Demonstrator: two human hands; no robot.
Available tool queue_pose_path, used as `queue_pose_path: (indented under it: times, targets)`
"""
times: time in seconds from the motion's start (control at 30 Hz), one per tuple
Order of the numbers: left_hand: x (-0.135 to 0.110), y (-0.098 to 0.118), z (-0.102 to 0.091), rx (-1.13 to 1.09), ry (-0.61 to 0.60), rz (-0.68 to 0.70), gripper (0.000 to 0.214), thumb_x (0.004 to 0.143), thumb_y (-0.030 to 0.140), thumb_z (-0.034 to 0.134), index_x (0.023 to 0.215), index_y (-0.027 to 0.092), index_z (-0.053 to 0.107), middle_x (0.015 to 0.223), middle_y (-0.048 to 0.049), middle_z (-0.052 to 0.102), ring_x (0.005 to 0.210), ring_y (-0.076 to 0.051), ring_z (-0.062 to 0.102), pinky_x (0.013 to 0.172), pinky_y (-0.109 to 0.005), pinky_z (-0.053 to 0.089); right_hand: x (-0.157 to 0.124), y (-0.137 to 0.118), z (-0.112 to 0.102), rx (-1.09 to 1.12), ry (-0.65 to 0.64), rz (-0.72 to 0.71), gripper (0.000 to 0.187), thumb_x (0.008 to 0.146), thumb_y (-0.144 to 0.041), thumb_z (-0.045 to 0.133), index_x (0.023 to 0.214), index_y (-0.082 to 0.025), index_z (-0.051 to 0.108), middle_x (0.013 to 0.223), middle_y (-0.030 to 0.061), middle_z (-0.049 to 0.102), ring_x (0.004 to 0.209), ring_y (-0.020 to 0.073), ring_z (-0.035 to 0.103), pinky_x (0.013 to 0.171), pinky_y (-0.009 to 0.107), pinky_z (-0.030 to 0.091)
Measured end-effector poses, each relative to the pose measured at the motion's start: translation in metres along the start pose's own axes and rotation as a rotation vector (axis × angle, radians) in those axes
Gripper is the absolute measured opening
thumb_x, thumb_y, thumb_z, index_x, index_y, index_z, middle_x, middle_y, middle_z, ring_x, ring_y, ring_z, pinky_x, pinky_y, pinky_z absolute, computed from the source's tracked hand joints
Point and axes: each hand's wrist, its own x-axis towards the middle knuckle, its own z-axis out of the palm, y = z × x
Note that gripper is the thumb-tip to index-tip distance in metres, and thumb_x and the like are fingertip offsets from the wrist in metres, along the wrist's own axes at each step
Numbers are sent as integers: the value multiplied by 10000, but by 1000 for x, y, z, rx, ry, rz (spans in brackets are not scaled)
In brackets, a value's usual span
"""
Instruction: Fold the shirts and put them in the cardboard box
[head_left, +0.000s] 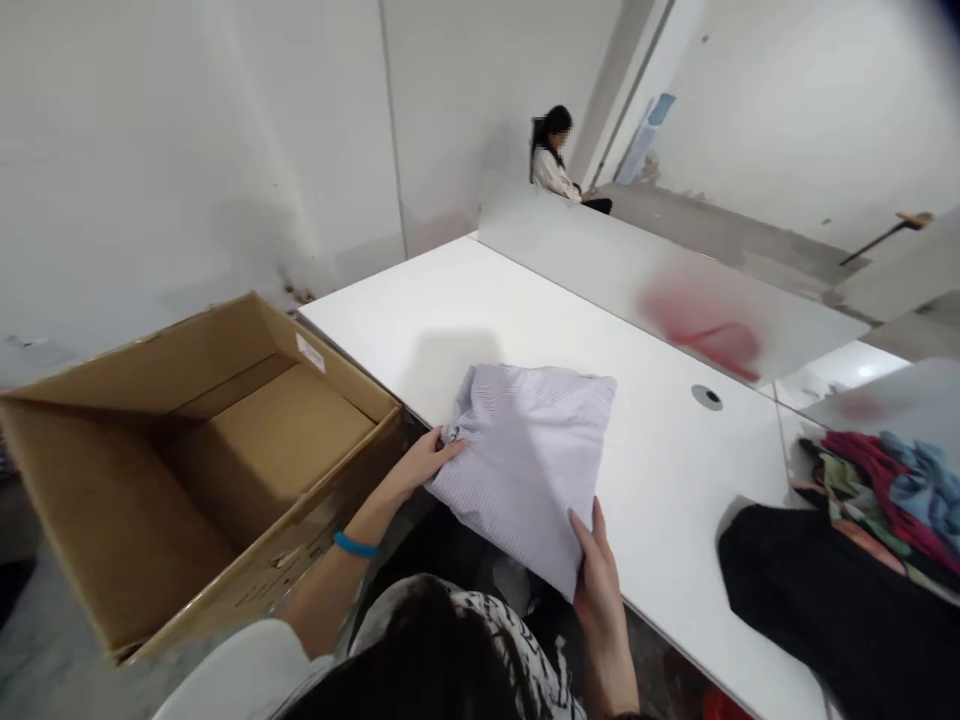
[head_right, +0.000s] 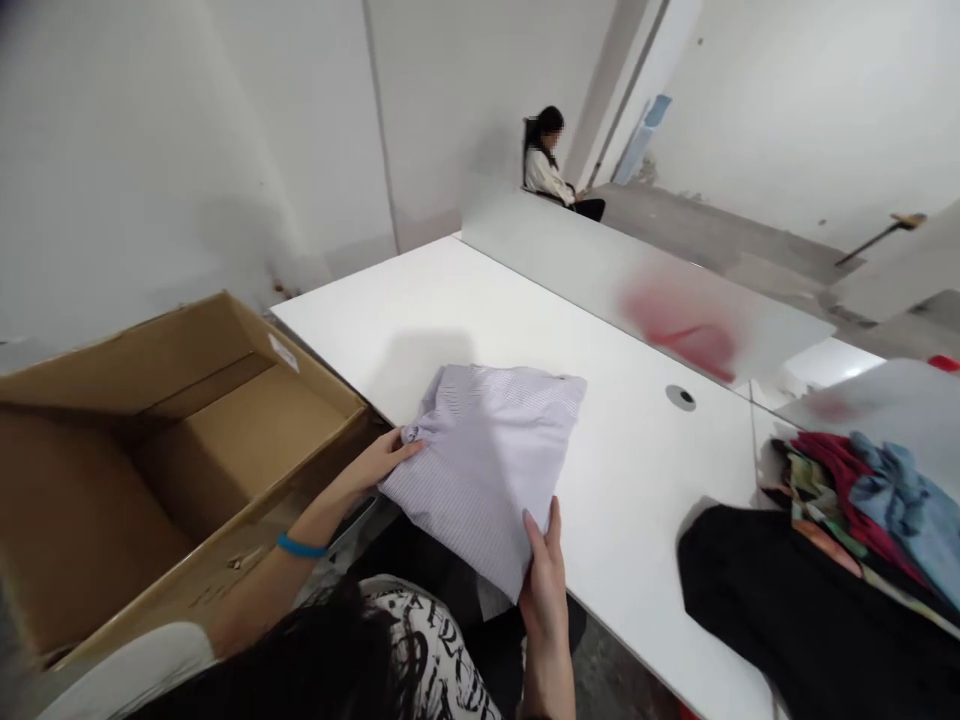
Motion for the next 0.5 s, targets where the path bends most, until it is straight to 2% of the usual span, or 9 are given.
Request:
queue_pose_path:
  times: [0.03,0.1,0.2,0.33,0.4,0.5]
  targets:
    - [-1,2,2,-25,32,13,530,687,517,643,1058,148,559,923,-50,649,878,-195,598,753,-292,464,-3,-9,4,-55,10,-36,956,721,-530,641,1494,-301,126,1508,21,290,1273,239,456,933,332,485]
    - [-7,9,3,-81,105,19,550,730,441,623,1172,158,459,769,4,587,701,-142,563,624,-251,431,-12,-30,15,-142,-12,-122,927,732,-512,628,1490,-328,127,1514,-3,271,1264,241,466,929,334,489]
    - [-26,28,-13,-146,173,50,618,766,359,593,1298,184,334,627,68,453,531,-96,442,508,-211,333,-25,-66,34,-219,-134,-222,801,740,-493,622,1451,-308,302,1472,1,366,1261,260,466,959,357,466]
    - [-69,66,-54,-47,253,150,416,770,382,586,1146,206,558,586,56,375,510,-94,365,472,-222,275,-30,-116,72,-345,-275,-294,697,722,-464,657,1366,-277,463,1416,23,453,1279,283,430,1021,399,399]
    - [-94,85,-76,-9,388,175,371,747,390,610,1078,222,612,578,47,391,504,-99,363,459,-225,265,-29,-140,100,-412,-381,-316,670,712,-446,675,1337,-288,495,1398,24,472,1257,289,446,1009,411,404]
    - [-129,103,-105,-71,646,177,360,702,389,659,1024,231,623,555,50,411,458,-88,357,417,-209,248,-31,-171,154,-464,-602,-315,651,703,-425,686,1316,-285,519,1328,46,530,1153,291,527,927,426,459]
